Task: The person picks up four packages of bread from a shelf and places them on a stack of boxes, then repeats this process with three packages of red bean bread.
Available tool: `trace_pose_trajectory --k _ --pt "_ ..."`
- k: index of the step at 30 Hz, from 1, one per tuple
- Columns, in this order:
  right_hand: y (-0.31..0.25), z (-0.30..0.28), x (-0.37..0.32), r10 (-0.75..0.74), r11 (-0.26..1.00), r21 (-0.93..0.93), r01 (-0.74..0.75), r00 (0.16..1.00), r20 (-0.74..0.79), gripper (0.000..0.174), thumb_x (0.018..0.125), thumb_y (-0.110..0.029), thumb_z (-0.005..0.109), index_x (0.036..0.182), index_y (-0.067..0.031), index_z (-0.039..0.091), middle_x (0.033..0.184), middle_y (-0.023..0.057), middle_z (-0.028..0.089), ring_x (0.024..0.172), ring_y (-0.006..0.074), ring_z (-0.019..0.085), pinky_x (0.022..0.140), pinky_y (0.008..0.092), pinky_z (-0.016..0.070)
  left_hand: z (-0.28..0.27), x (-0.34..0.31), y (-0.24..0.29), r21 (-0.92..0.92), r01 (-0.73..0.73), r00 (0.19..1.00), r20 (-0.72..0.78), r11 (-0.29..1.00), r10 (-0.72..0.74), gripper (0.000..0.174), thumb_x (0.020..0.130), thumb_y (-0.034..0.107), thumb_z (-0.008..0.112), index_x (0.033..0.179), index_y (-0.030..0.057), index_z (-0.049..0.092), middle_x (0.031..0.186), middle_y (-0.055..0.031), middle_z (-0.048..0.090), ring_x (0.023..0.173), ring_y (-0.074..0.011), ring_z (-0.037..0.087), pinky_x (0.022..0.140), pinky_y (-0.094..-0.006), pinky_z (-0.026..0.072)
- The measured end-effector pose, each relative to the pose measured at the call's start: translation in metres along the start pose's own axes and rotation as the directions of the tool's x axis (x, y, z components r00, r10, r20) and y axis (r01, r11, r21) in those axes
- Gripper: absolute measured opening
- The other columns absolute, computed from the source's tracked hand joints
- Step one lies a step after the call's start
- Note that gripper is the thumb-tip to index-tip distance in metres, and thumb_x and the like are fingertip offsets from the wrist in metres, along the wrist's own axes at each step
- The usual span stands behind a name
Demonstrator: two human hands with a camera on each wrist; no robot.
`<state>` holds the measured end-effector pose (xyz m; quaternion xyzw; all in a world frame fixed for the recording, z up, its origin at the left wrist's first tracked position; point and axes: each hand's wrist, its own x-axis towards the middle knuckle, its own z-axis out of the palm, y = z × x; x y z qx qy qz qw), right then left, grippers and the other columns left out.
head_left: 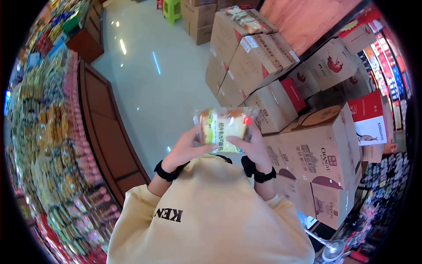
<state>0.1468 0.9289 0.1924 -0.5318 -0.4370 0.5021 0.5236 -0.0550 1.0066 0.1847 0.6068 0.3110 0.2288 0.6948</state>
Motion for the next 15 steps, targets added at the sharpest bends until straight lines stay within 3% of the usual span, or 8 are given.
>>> trace_pose_trajectory --k 3,7,12,13,15 --pt "-0.022 -0.007 0.034 0.039 0.997 0.076 -0.030 0.992 -0.119 0.046 0.077 -0.006 0.069 0.118 0.0014 0.049 0.110 0.0077 0.059 0.100 0.0124 0.055 0.088 0.0282 0.0439 -0.022 0.046 0.016 0.144 -0.035 0.992 0.127 0.989 0.016 0.046 0.077 0.021 0.072 0.112 -0.0018 0.054 0.096 -0.0071 0.063 0.084 -0.0106 0.057 0.077 -0.0269 0.0464" --pt "-0.036 -0.012 0.073 -0.068 0.991 0.097 0.088 0.979 -0.191 0.047 0.078 -0.006 0.070 0.119 0.0016 0.049 0.110 0.0073 0.059 0.100 0.0120 0.055 0.088 0.0279 0.0440 -0.049 0.101 0.038 0.119 -0.141 0.972 0.207 0.983 0.114 0.041 0.078 0.016 0.070 0.113 -0.0017 0.056 0.098 -0.0067 0.063 0.086 -0.0109 0.055 0.079 -0.0271 0.0450" --pt "-0.031 -0.018 0.105 -0.001 0.989 0.146 0.031 0.979 -0.202 0.049 0.077 -0.008 0.071 0.119 0.0012 0.049 0.110 0.0051 0.058 0.100 0.0113 0.053 0.086 0.0269 0.0436 -0.070 0.141 0.046 0.127 -0.129 0.966 0.242 0.983 0.095 0.035 0.079 0.012 0.068 0.110 -0.0020 0.058 0.101 -0.0064 0.064 0.092 -0.0105 0.056 0.084 -0.0273 0.0437" --pt "-0.031 -0.018 0.109 0.010 0.988 0.154 0.023 0.977 -0.212 0.049 0.077 -0.008 0.071 0.119 0.0012 0.049 0.110 0.0051 0.058 0.100 0.0113 0.053 0.086 0.0269 0.0436 -0.073 0.146 0.043 0.111 -0.163 0.966 0.222 0.980 0.135 0.033 0.077 0.016 0.069 0.103 -0.0025 0.060 0.093 -0.0067 0.063 0.084 -0.0113 0.055 0.078 -0.0275 0.0446" --pt "-0.033 -0.020 0.114 -0.097 0.995 -0.048 0.088 0.962 -0.254 0.050 0.075 -0.015 0.073 0.118 0.0006 0.051 0.104 0.0037 0.059 0.097 0.0117 0.053 0.083 0.0278 0.0431 -0.081 0.153 0.036 0.097 -0.178 0.967 0.202 0.979 0.156 0.033 0.075 0.020 0.071 0.096 -0.0031 0.061 0.085 -0.0070 0.063 0.076 -0.0120 0.054 0.072 -0.0277 0.0454"
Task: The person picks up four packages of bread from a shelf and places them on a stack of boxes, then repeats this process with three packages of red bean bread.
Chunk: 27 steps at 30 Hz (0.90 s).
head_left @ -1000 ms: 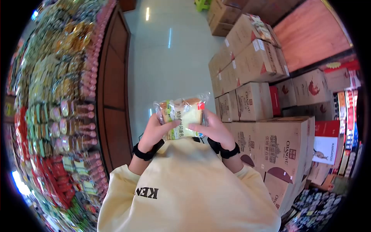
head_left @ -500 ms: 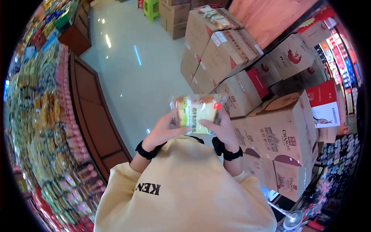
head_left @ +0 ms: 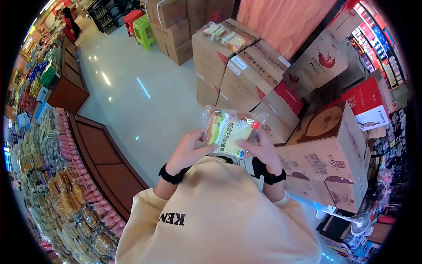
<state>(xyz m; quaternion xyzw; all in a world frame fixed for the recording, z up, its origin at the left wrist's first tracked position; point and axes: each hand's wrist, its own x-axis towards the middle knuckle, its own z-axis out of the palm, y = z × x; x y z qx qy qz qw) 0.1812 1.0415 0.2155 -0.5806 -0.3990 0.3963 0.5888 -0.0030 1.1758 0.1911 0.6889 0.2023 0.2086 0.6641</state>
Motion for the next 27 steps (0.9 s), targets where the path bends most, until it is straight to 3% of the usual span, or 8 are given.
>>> trace_pose_trajectory --k 1,4,8,12,14,17,21,27 --pt "0.002 -0.003 0.002 0.014 1.000 0.006 -0.014 1.000 -0.004 0.050 0.075 -0.015 0.073 0.118 0.0006 0.051 0.104 0.0037 0.059 0.097 0.0117 0.053 0.083 0.0278 0.0431 -0.006 0.001 -0.006 0.039 0.024 1.000 0.011 0.999 -0.024 0.030 0.075 0.020 0.071 0.091 -0.0030 0.060 0.082 -0.0073 0.061 0.074 -0.0126 0.053 0.071 -0.0279 0.0449" --pt "0.007 -0.022 0.012 0.176 0.913 -0.393 -0.112 0.975 0.132 0.050 0.074 -0.032 0.073 0.109 0.0005 0.058 0.093 0.0090 0.061 0.088 0.0166 0.054 0.079 0.0293 0.0428 -0.019 0.005 -0.013 0.097 0.050 0.999 0.013 0.994 -0.052 0.028 0.074 0.021 0.071 0.082 -0.0027 0.057 0.075 -0.0075 0.058 0.072 -0.0135 0.052 0.068 -0.0279 0.0439" --pt "0.001 -0.028 0.040 0.242 0.856 -0.507 -0.104 0.946 0.216 0.048 0.075 -0.033 0.072 0.106 0.0009 0.059 0.092 0.0115 0.063 0.086 0.0178 0.056 0.078 0.0301 0.0438 -0.027 0.017 -0.004 0.125 0.099 0.994 -0.046 0.987 -0.094 0.031 0.074 0.024 0.071 0.080 -0.0028 0.057 0.073 -0.0076 0.057 0.070 -0.0141 0.051 0.068 -0.0279 0.0433" --pt "0.004 -0.033 0.074 0.197 0.909 -0.406 -0.098 0.957 0.211 0.045 0.076 -0.031 0.071 0.105 0.0005 0.059 0.091 0.0110 0.064 0.082 0.0176 0.058 0.075 0.0307 0.0451 -0.033 0.040 -0.010 0.074 0.089 0.992 -0.096 0.993 -0.082 0.033 0.075 0.021 0.072 0.093 -0.0022 0.056 0.079 -0.0077 0.059 0.076 -0.0146 0.053 0.073 -0.0281 0.0440" --pt "0.008 -0.039 0.087 0.188 0.926 -0.361 -0.109 0.963 0.193 0.042 0.077 -0.029 0.071 0.105 0.0004 0.059 0.091 0.0101 0.065 0.081 0.0167 0.059 0.075 0.0302 0.0453 -0.034 0.051 -0.018 -0.122 0.062 0.988 -0.133 0.991 -0.078 0.045 0.080 0.008 0.067 0.120 0.0000 0.047 0.101 -0.0058 0.061 0.093 -0.0135 0.056 0.084 -0.0276 0.0425" --pt "0.012 -0.052 0.108 0.177 0.970 -0.196 -0.145 0.972 0.157 0.039 0.078 -0.024 0.070 0.106 0.0005 0.058 0.093 0.0081 0.065 0.081 0.0139 0.058 0.075 0.0281 0.0450 -0.034 0.078 -0.014 -0.339 0.012 0.986 -0.153 0.941 -0.067 0.042 0.084 0.004 0.062 0.122 0.0002 0.042 0.103 -0.0066 0.058 0.094 -0.0141 0.056 0.086 -0.0280 0.0421" --pt "0.020 -0.079 0.144 0.172 0.966 -0.204 -0.157 0.983 0.061 0.037 0.081 -0.018 0.068 0.110 0.0011 0.056 0.096 0.0063 0.064 0.083 0.0125 0.058 0.077 0.0268 0.0452 -0.028 0.131 -0.017 -0.325 -0.099 0.976 -0.218 0.941 0.028 0.034 0.086 0.001 0.058 0.117 -0.0006 0.046 0.104 -0.0080 0.057 0.094 -0.0140 0.056 0.086 -0.0281 0.0440" --pt "0.035 -0.129 0.209 0.258 0.966 0.019 -0.258 0.960 -0.111 0.036 0.084 -0.008 0.062 0.116 0.0029 0.048 0.099 0.0091 0.062 0.090 0.0137 0.060 0.077 0.0276 0.0467 -0.024 0.240 -0.023 -0.278 0.030 0.985 -0.157 0.960 -0.076 0.027 0.086 0.003 0.059 0.112 -0.0010 0.052 0.109 -0.0073 0.055 0.095 -0.0134 0.056 0.084 -0.0271 0.0474"
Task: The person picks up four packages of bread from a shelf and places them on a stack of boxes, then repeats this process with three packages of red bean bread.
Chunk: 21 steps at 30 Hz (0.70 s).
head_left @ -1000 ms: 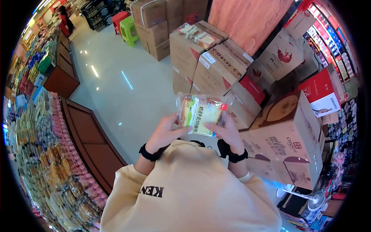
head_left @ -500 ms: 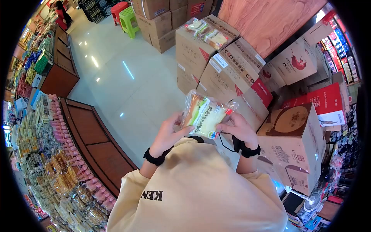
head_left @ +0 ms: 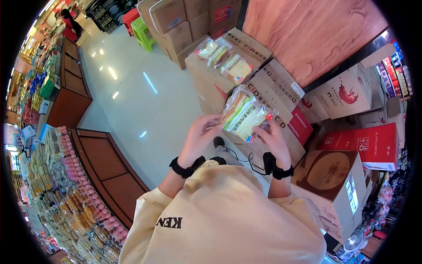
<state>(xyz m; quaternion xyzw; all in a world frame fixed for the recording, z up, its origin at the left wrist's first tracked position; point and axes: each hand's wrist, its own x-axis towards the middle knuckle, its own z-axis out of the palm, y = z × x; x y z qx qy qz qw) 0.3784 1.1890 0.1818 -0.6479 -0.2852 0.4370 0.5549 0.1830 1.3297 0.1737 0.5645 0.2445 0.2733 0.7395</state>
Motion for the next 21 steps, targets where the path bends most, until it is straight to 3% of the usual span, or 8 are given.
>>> trace_pose_trajectory --k 2,5,8,11,14,17,20,21 --pt "0.002 -0.017 0.022 0.061 0.998 0.002 -0.061 0.997 -0.055 0.037 0.085 -0.006 0.060 0.118 0.0035 0.046 0.099 0.0104 0.062 0.090 0.0140 0.060 0.077 0.0277 0.0471 0.009 0.036 -0.008 0.146 -0.021 1.000 0.003 0.989 0.021 0.027 0.086 0.004 0.060 0.112 -0.0010 0.054 0.108 -0.0076 0.056 0.097 -0.0133 0.056 0.085 -0.0267 0.0470" --pt "0.021 -0.042 0.054 0.019 0.999 -0.047 -0.025 0.992 -0.128 0.040 0.086 -0.006 0.059 0.119 0.0035 0.040 0.096 0.0128 0.063 0.087 0.0144 0.061 0.076 0.0277 0.0474 0.021 0.085 -0.032 0.165 0.019 1.000 0.005 0.986 -0.020 0.029 0.087 0.005 0.059 0.114 -0.0004 0.054 0.108 -0.0088 0.057 0.096 -0.0135 0.057 0.085 -0.0271 0.0471" --pt "0.038 -0.067 0.080 0.099 0.991 -0.076 -0.109 0.987 -0.127 0.038 0.087 -0.006 0.057 0.118 0.0039 0.037 0.093 0.0143 0.064 0.085 0.0153 0.062 0.073 0.0279 0.0478 0.029 0.121 -0.058 0.211 0.073 0.996 0.029 0.975 -0.081 0.028 0.086 0.002 0.058 0.114 0.0000 0.054 0.107 -0.0089 0.057 0.095 -0.0147 0.057 0.084 -0.0276 0.0471" --pt "0.040 -0.081 0.097 0.273 0.952 -0.116 -0.282 0.958 -0.083 0.036 0.088 -0.007 0.055 0.117 0.0041 0.037 0.090 0.0154 0.064 0.082 0.0155 0.063 0.070 0.0277 0.0488 0.031 0.146 -0.075 0.276 0.140 0.983 0.080 0.951 -0.168 0.028 0.085 0.002 0.058 0.113 0.0002 0.055 0.106 -0.0091 0.057 0.092 -0.0165 0.058 0.083 -0.0289 0.0476" --pt "0.049 -0.084 0.108 0.350 0.937 0.026 -0.349 0.936 -0.025 0.034 0.089 -0.009 0.055 0.115 0.0037 0.037 0.089 0.0154 0.065 0.080 0.0150 0.064 0.068 0.0265 0.0495 0.035 0.153 -0.085 0.287 0.217 0.976 -0.048 0.933 -0.212 0.034 0.084 0.003 0.059 0.117 0.0011 0.052 0.109 -0.0087 0.056 0.096 -0.0169 0.057 0.085 -0.0291 0.0472" --pt "0.047 -0.082 0.114 0.337 0.942 0.000 -0.337 0.941 -0.016 0.030 0.089 -0.010 0.055 0.111 0.0028 0.039 0.085 0.0146 0.065 0.078 0.0140 0.064 0.066 0.0254 0.0500 0.032 0.149 -0.085 0.184 0.262 0.964 -0.104 0.947 -0.246 0.040 0.084 0.005 0.060 0.122 0.0028 0.047 0.115 -0.0084 0.052 0.101 -0.0171 0.054 0.086 -0.0295 0.0466" --pt "0.046 -0.085 0.118 0.309 0.942 -0.121 -0.313 0.950 -0.049 0.022 0.090 -0.016 0.056 0.099 0.0016 0.047 0.078 0.0116 0.064 0.066 0.0126 0.063 0.057 0.0242 0.0485 0.030 0.135 -0.067 0.202 0.253 0.964 -0.140 0.946 -0.228 0.042 0.085 0.006 0.059 0.125 0.0043 0.044 0.120 -0.0079 0.049 0.107 -0.0171 0.051 0.087 -0.0295 0.0459" --pt "0.043 -0.088 0.119 0.370 0.918 -0.139 -0.370 0.929 -0.030 0.021 0.090 -0.019 0.055 0.091 0.0005 0.050 0.073 0.0096 0.063 0.060 0.0114 0.061 0.053 0.0235 0.0463 0.029 0.130 -0.059 0.193 0.252 0.962 -0.153 0.948 -0.225 0.042 0.085 0.006 0.059 0.125 0.0043 0.044 0.120 -0.0079 0.049 0.107 -0.0171 0.051 0.087 -0.0295 0.0459"
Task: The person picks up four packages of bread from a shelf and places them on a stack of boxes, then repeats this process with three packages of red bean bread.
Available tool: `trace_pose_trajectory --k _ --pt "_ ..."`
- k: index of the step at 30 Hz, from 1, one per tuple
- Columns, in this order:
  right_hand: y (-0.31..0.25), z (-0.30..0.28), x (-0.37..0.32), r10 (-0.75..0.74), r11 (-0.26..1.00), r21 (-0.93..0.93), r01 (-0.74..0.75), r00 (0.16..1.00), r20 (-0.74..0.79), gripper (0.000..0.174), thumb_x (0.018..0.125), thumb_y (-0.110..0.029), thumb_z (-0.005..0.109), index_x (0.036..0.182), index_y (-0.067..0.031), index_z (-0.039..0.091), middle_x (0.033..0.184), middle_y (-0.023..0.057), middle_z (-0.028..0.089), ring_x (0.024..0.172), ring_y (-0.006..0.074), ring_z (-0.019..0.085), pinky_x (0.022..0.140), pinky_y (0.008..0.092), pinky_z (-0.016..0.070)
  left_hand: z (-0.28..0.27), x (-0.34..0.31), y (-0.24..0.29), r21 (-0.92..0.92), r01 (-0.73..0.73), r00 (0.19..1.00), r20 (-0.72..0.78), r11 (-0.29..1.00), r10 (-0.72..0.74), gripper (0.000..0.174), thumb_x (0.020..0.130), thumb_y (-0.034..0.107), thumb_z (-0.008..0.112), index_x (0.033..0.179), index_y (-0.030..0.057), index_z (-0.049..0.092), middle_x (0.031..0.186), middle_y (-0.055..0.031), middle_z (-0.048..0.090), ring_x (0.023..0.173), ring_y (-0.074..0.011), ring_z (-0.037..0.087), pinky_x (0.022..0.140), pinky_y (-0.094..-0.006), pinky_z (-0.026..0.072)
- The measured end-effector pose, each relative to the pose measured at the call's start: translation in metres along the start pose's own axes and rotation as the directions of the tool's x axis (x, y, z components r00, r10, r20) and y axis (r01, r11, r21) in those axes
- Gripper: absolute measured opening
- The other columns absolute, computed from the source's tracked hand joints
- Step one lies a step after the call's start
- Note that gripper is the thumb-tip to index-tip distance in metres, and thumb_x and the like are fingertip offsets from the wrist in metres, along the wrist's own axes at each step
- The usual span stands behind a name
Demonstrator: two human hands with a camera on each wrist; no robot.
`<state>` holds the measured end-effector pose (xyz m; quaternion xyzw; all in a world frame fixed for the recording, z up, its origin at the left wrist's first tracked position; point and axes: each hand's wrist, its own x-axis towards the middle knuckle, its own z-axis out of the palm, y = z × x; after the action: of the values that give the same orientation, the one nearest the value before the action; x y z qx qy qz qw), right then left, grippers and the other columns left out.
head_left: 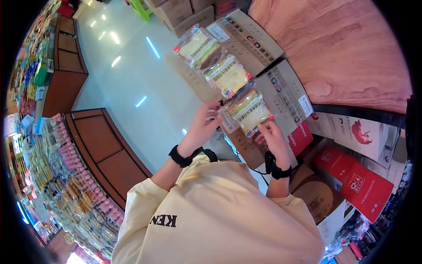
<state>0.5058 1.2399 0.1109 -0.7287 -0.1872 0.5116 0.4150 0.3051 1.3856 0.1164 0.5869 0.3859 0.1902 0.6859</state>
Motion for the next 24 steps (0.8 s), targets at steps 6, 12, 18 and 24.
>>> trace_pose_trajectory --k 6,12,18,24 --pt "-0.020 0.016 -0.019 0.086 0.993 -0.087 -0.075 0.989 0.119 0.030 0.092 -0.028 0.053 0.074 -0.0029 0.052 0.058 0.0032 0.055 0.047 0.0083 0.053 0.045 0.0213 0.0398 -0.034 -0.056 0.002 0.075 0.015 0.993 -0.119 0.997 -0.006 0.039 0.087 0.009 0.058 0.124 0.0057 0.046 0.124 -0.0073 0.048 0.111 -0.0179 0.049 0.089 -0.0311 0.0448" --pt "-0.013 0.070 -0.039 -0.179 0.977 -0.067 0.205 0.943 0.279 0.023 0.091 -0.023 0.054 0.080 -0.0028 0.054 0.063 0.0019 0.056 0.055 0.0066 0.053 0.052 0.0206 0.0403 -0.062 -0.144 0.017 0.166 -0.015 0.953 -0.296 0.986 0.065 0.038 0.087 0.011 0.058 0.123 0.0058 0.047 0.124 -0.0065 0.049 0.112 -0.0199 0.049 0.092 -0.0320 0.0418" --pt "-0.015 0.147 -0.075 -0.271 0.921 -0.106 0.374 0.813 0.516 0.016 0.091 -0.018 0.054 0.090 -0.0019 0.055 0.069 0.0009 0.057 0.063 0.0053 0.051 0.057 0.0198 0.0400 -0.085 -0.269 0.008 0.210 -0.031 0.834 -0.533 0.977 0.141 0.037 0.087 0.008 0.056 0.123 0.0051 0.048 0.125 -0.0066 0.049 0.113 -0.0191 0.049 0.092 -0.0314 0.0413" --pt "0.010 0.228 -0.138 -0.265 0.861 -0.114 0.496 0.628 0.731 0.016 0.090 -0.017 0.054 0.092 -0.0015 0.055 0.073 0.0014 0.058 0.066 0.0071 0.053 0.062 0.0215 0.0418 -0.085 -0.422 -0.038 0.080 0.018 0.580 -0.813 0.997 0.055 0.038 0.087 0.006 0.054 0.125 0.0042 0.046 0.125 -0.0062 0.049 0.113 -0.0181 0.048 0.093 -0.0300 0.0400"
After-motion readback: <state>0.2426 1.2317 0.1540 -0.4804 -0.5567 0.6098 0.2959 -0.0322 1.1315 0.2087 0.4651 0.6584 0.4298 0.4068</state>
